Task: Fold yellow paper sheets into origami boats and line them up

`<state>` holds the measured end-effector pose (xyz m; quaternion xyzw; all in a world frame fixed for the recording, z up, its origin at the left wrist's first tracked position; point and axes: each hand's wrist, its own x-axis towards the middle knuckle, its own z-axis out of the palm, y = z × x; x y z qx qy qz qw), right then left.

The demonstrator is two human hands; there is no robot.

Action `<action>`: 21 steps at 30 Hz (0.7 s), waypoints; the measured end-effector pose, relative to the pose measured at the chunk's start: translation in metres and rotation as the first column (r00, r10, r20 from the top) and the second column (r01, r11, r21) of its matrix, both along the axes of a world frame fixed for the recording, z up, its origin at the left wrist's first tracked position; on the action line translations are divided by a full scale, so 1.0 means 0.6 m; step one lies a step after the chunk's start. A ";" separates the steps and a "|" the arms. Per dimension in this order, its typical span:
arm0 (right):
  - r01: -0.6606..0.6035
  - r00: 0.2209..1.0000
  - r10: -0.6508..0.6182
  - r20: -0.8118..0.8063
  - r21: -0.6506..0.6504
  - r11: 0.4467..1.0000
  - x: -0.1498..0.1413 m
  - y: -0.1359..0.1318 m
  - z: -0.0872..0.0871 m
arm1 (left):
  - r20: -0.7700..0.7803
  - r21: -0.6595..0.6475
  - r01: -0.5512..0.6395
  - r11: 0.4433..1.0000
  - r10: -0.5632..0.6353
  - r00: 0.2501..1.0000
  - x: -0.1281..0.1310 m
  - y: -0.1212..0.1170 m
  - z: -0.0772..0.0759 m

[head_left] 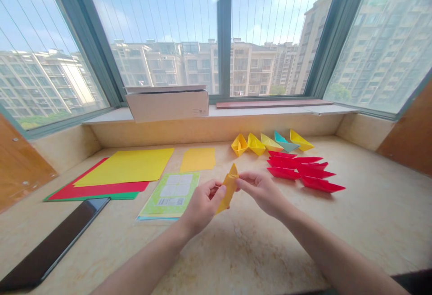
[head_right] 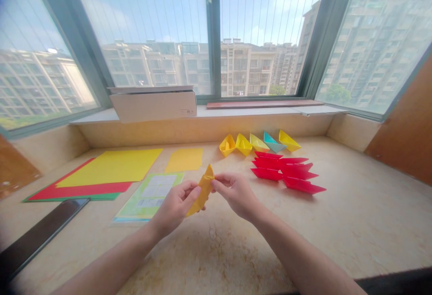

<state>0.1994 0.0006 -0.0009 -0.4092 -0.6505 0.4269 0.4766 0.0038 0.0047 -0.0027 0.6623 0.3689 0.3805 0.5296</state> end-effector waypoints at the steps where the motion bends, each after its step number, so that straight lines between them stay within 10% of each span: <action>1: -0.005 1.000 0.005 0.009 0.000 1.000 -0.001 -0.001 0.000 | 0.005 -0.007 0.013 1.000 -0.013 1.000 0.001 -0.001 0.000; 13: 0.045 0.973 -0.119 0.196 0.345 0.938 0.015 -0.001 0.002 | -0.175 -0.183 0.256 0.949 -0.288 0.942 -0.027 0.018 0.021; 21: -0.111 0.928 0.021 0.373 0.222 0.969 0.022 -0.010 0.008 | -0.291 -0.177 0.363 0.915 -0.401 0.868 -0.041 0.021 0.035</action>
